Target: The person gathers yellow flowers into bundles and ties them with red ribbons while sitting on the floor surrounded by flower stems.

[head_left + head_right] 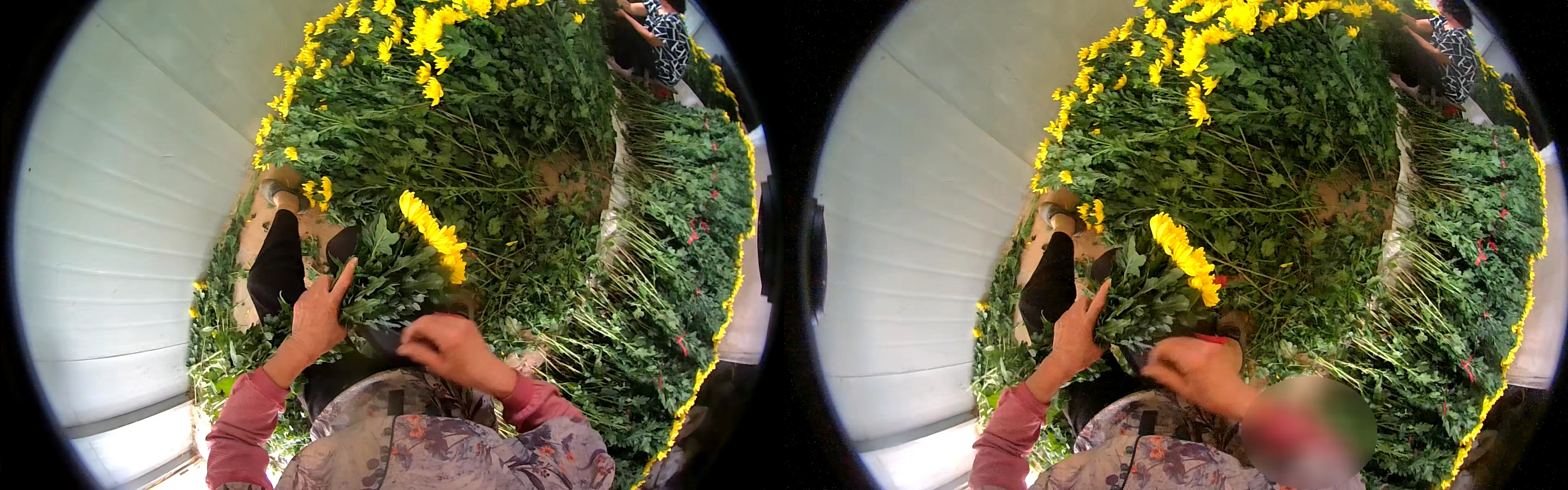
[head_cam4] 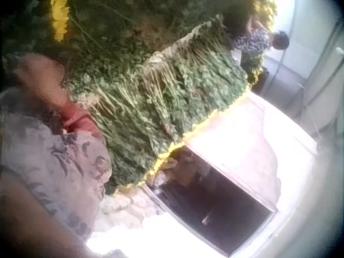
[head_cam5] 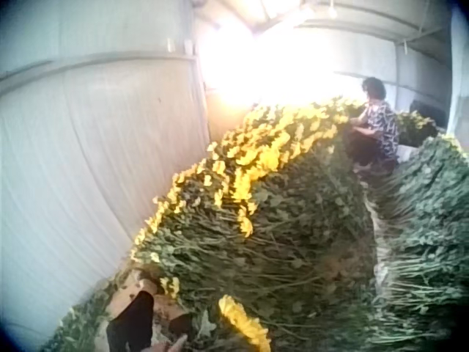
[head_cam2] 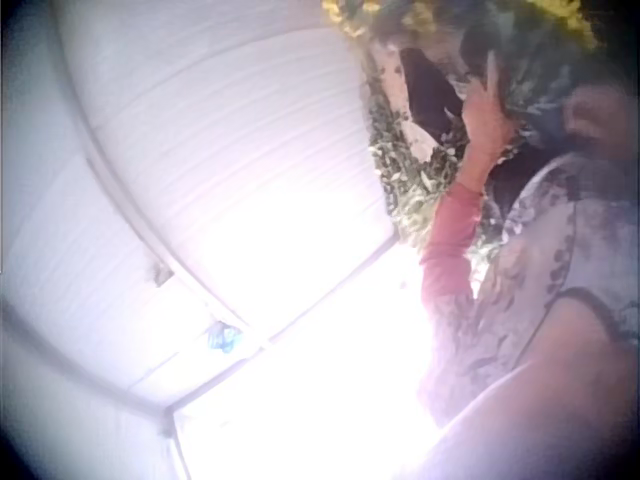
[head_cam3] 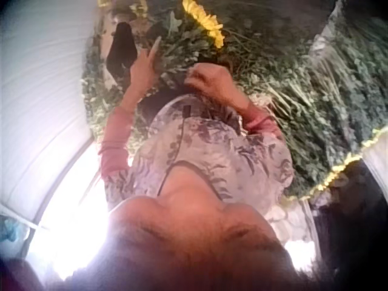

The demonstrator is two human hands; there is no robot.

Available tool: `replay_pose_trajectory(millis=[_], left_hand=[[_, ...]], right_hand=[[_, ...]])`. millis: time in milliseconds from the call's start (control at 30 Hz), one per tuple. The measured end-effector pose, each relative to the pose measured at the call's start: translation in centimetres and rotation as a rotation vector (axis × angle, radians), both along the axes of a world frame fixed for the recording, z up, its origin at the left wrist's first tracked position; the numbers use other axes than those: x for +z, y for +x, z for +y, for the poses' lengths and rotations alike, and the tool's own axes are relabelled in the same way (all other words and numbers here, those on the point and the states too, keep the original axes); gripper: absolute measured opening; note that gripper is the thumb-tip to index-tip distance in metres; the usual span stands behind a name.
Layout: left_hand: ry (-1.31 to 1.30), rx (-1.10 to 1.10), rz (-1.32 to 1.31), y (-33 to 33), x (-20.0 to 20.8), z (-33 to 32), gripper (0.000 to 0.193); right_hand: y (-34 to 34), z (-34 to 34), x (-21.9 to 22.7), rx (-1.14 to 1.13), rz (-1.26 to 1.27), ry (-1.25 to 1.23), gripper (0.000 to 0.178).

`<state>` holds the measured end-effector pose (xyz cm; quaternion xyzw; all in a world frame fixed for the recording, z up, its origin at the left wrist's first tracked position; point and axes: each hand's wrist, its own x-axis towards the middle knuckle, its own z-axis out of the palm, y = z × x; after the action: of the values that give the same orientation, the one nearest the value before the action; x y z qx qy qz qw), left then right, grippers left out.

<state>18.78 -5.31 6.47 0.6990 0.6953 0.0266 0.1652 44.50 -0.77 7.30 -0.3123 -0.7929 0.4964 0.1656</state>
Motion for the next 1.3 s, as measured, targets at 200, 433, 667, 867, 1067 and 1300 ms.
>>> replay_pose_trajectory(millis=[200, 433, 667, 867, 1067, 1300], left_hand=[[0.269, -0.147, -0.087, -0.6, -1.5, -0.4, 0.098], [0.069, 0.138, 0.105, -1.8, 1.3, -3.4, 0.114], [-0.104, 0.347, -0.072, -4.5, -2.0, -3.3, 0.056], [-0.004, 0.83, -0.902, -11.0, -0.3, -7.3, 0.048], [-0.022, 1.11, -1.063, -10.0, 0.2, -7.8, 0.055], [-0.03, 1.21, -1.11, -10.5, -0.3, -7.7, 0.054]], right_hand=[[-9.4, 3.5, 1.3, 0.108, 0.165, 0.728, 0.07], [-9.7, 3.7, -1.8, 0.081, -0.053, 0.763, 0.077], [-8.4, 1.8, -0.8, 0.102, 0.335, 0.611, 0.053], [3.1, -1.0, -8.5, -0.334, 0.181, 0.249, 0.01], [7.7, 1.2, -21.4, -0.919, 0.135, -0.833, 0.038], [-1.3, 8.5, -18.9, -1.004, 0.405, -0.957, 0.045]])
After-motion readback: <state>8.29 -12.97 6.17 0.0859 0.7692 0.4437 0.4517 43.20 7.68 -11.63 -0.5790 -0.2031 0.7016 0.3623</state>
